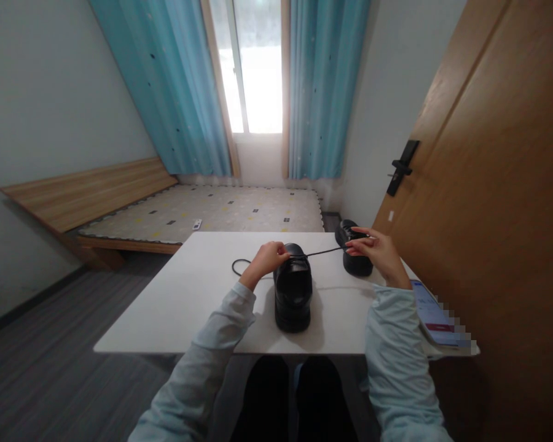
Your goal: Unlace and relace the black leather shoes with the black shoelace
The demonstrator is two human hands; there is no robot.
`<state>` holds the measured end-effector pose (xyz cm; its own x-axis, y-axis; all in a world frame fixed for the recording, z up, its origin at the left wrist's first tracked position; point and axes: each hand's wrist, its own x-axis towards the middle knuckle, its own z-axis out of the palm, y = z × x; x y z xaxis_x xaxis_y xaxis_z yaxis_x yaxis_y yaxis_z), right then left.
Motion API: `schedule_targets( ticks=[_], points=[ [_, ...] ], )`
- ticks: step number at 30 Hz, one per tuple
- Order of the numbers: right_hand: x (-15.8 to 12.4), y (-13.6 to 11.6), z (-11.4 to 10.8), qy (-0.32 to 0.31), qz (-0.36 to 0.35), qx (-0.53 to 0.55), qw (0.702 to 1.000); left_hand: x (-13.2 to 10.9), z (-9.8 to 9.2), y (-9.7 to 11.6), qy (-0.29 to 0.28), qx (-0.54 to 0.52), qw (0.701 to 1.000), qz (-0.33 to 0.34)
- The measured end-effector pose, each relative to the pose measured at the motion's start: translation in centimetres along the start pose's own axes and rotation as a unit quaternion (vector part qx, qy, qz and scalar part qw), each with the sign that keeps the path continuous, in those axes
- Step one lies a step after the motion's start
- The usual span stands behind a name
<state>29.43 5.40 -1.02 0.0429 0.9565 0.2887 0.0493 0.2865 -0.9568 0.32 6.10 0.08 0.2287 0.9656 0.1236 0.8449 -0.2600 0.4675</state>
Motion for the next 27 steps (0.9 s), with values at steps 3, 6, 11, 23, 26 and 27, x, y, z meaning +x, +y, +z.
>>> schedule_targets(
  ticks=[3, 6, 11, 23, 26, 27],
  points=[
    [0.1, 0.9, -0.7, -0.041, 0.002, -0.114, 0.993, -0.1, 0.2, 0.2, 0.013, 0.020, 1.000, 0.001],
    [0.3, 1.5, -1.3, -0.047, -0.016, -0.263, 0.964, -0.6, 0.5, 0.6, 0.048, 0.034, 0.998, 0.024],
    [0.5, 1.2, -1.0, -0.033, -0.086, -0.428, 0.899, -1.9, 0.6, 2.4, 0.113, 0.040, 0.991, 0.063],
    [0.5, 0.6, 1.0, 0.030, -0.087, -0.281, 0.955, -3.2, 2.8, 4.6, 0.100, 0.064, 0.992, 0.030],
    [0.4, 0.7, 1.7, 0.010, -0.051, -0.155, 0.987, -2.8, 3.2, 4.0, 0.079, 0.003, 0.996, 0.031],
    [0.3, 0.6, 2.1, 0.001, -0.039, -0.122, 0.992, -2.8, 3.3, 3.8, 0.078, -0.012, 0.996, 0.036]
  ],
)
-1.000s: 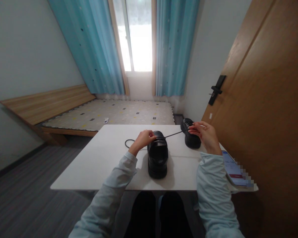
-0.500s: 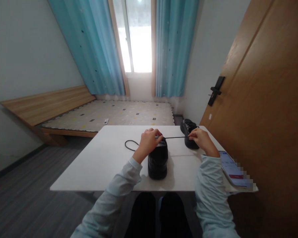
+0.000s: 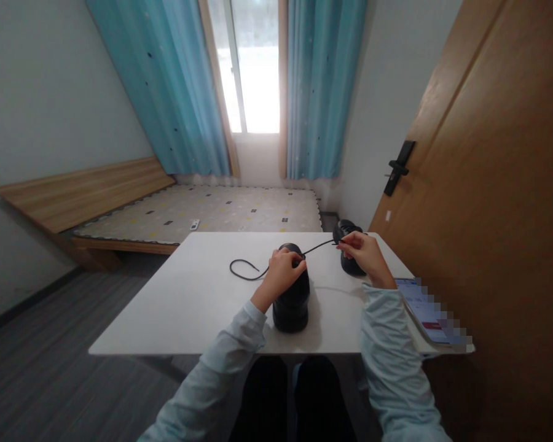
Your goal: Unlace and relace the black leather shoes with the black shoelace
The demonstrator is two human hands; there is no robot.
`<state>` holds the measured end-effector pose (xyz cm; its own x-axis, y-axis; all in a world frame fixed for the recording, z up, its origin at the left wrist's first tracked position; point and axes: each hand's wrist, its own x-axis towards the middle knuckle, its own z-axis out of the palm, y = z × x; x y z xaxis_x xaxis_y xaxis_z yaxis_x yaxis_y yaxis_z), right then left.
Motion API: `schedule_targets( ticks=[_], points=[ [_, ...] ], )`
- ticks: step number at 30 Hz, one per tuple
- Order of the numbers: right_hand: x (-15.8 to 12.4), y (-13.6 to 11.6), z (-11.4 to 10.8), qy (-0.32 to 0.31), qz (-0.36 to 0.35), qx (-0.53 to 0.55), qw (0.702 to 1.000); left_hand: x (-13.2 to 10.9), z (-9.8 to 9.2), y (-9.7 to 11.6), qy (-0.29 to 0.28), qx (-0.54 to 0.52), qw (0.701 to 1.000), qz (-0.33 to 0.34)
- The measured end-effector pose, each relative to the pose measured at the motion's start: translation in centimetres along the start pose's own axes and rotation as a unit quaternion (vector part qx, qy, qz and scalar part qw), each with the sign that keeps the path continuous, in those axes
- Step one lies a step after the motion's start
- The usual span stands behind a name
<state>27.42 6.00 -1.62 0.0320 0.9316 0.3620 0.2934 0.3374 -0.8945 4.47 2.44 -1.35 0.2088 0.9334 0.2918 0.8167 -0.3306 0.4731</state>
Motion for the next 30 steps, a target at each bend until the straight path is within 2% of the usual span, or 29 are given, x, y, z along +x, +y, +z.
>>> schedule_targets(
  ticks=[3, 7, 9, 16, 30],
  points=[
    [-0.2, -0.4, 1.3, -0.042, 0.027, 0.047, 0.998, 0.0, 0.2, -0.4, 0.014, -0.024, 0.999, 0.016],
    [-0.4, -0.3, 3.4, -0.129, 0.037, 0.036, 0.990, -0.1, 0.3, -0.6, 0.022, -0.034, 0.999, 0.023],
    [-0.5, -0.1, 4.3, -0.152, 0.026, 0.021, 0.988, -0.1, 0.3, -0.7, 0.020, -0.036, 0.999, 0.025],
    [-0.8, 0.3, 5.6, -0.143, -0.012, -0.068, 0.987, -0.1, 0.4, -0.9, 0.022, -0.040, 0.998, 0.034],
    [-1.1, 1.0, 6.7, -0.161, 0.045, 0.036, 0.985, 0.1, 0.5, -1.1, 0.014, -0.023, 0.999, 0.046]
  ],
)
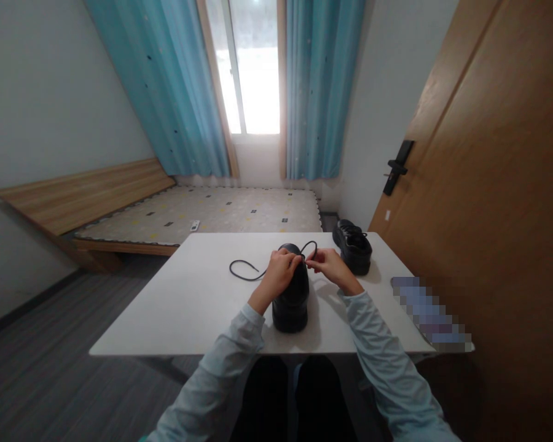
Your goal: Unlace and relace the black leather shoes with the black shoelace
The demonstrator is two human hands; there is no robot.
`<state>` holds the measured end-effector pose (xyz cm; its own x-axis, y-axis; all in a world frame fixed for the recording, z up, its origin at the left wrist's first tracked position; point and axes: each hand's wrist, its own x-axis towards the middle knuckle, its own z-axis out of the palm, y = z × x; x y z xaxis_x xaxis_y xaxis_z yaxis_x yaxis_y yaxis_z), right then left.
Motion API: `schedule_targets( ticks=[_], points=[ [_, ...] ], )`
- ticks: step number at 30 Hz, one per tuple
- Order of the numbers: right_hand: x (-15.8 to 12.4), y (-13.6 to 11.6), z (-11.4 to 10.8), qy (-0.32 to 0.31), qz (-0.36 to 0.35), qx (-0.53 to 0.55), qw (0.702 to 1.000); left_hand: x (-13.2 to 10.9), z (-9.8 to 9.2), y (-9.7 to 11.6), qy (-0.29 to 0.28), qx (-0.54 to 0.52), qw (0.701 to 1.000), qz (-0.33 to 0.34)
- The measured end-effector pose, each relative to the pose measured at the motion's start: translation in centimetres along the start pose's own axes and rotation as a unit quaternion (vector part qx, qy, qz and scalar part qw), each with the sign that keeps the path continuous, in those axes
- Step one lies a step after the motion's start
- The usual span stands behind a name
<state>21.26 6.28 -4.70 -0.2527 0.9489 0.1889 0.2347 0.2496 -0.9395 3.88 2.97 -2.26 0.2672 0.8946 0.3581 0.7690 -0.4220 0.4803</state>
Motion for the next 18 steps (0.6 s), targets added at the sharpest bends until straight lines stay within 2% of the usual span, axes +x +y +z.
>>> schedule_targets(
  ticks=[3, 7, 12, 15, 18],
  points=[
    [-0.1, -0.1, 0.1, 0.011, 0.009, 0.050, 0.999, 0.1, 0.1, -0.3, 0.003, -0.001, 1.000, 0.006],
    [-0.2, -0.3, 0.2, 0.034, 0.017, 0.055, 0.998, 0.1, 0.3, -0.3, 0.008, 0.000, 1.000, 0.010],
    [-0.8, -1.5, 0.2, 0.022, 0.057, 0.093, 0.994, 0.0, 0.3, -0.1, 0.040, 0.022, 0.999, -0.017],
    [-1.1, -2.2, 0.1, 0.017, 0.103, 0.154, 0.983, 0.0, -0.2, -0.6, 0.071, -0.017, 0.996, -0.056],
    [-1.2, -2.5, 0.0, 0.013, 0.116, 0.190, 0.975, 0.1, -1.1, -1.6, 0.094, -0.114, 0.985, -0.086]
  ],
)
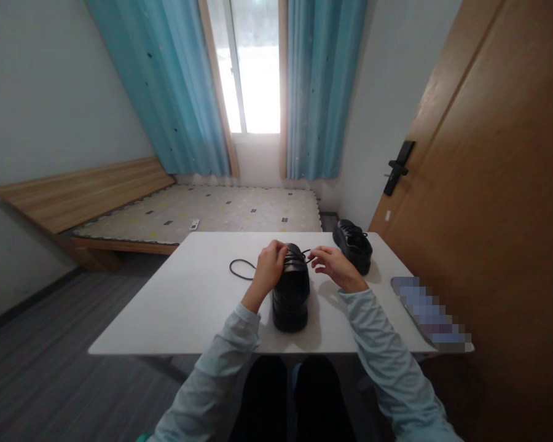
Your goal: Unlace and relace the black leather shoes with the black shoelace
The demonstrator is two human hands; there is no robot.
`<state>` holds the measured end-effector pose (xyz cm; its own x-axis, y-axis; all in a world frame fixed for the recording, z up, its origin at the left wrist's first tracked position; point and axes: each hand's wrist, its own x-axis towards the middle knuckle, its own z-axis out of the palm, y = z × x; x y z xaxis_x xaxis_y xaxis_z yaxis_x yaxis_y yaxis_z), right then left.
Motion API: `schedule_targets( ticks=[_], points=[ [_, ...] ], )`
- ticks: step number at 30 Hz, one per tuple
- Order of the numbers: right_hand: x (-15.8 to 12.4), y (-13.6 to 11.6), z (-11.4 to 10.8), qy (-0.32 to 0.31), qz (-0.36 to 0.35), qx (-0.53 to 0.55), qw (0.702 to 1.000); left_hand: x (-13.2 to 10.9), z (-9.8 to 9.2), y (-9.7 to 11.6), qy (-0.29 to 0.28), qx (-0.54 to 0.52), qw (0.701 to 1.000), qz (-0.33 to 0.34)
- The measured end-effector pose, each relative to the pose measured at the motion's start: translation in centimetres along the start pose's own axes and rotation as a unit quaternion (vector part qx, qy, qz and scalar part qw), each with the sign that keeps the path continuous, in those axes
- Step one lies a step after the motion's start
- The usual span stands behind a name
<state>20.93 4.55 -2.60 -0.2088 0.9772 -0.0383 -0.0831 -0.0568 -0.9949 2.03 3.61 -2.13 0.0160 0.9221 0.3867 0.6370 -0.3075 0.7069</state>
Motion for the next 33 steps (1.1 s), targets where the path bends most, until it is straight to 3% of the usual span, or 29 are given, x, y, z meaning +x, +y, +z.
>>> schedule_targets(
  ticks=[4, 9, 12, 18, 26, 29, 33],
  points=[
    [0.3, 0.5, 0.4, 0.000, 0.002, -0.008, 1.000, 0.5, -1.2, -0.9, -0.013, -0.158, 0.987, -0.037],
    [0.6, 1.2, 1.6, -0.003, 0.020, -0.019, 1.000, 0.2, -1.3, -1.4, -0.034, -0.366, 0.929, -0.040],
    [0.7, 1.4, 1.8, -0.001, 0.007, -0.024, 1.000, 0.1, -1.2, -1.6, -0.034, -0.421, 0.905, -0.039],
    [0.6, 1.4, 1.0, -0.006, -0.025, -0.039, 0.999, 0.5, -2.7, -2.3, -0.013, -0.355, 0.934, -0.037],
    [0.8, 1.2, 0.4, -0.007, -0.066, -0.129, 0.989, 0.2, -5.2, -2.7, -0.102, -0.271, 0.957, -0.013],
    [0.8, 1.2, 0.7, -0.007, -0.074, -0.134, 0.988, -0.1, -5.5, -2.9, -0.142, -0.231, 0.962, -0.023],
    [0.8, 1.2, 1.1, -0.001, -0.092, -0.143, 0.985, -0.5, -5.5, -3.3, -0.155, -0.191, 0.969, -0.004]
  ],
)
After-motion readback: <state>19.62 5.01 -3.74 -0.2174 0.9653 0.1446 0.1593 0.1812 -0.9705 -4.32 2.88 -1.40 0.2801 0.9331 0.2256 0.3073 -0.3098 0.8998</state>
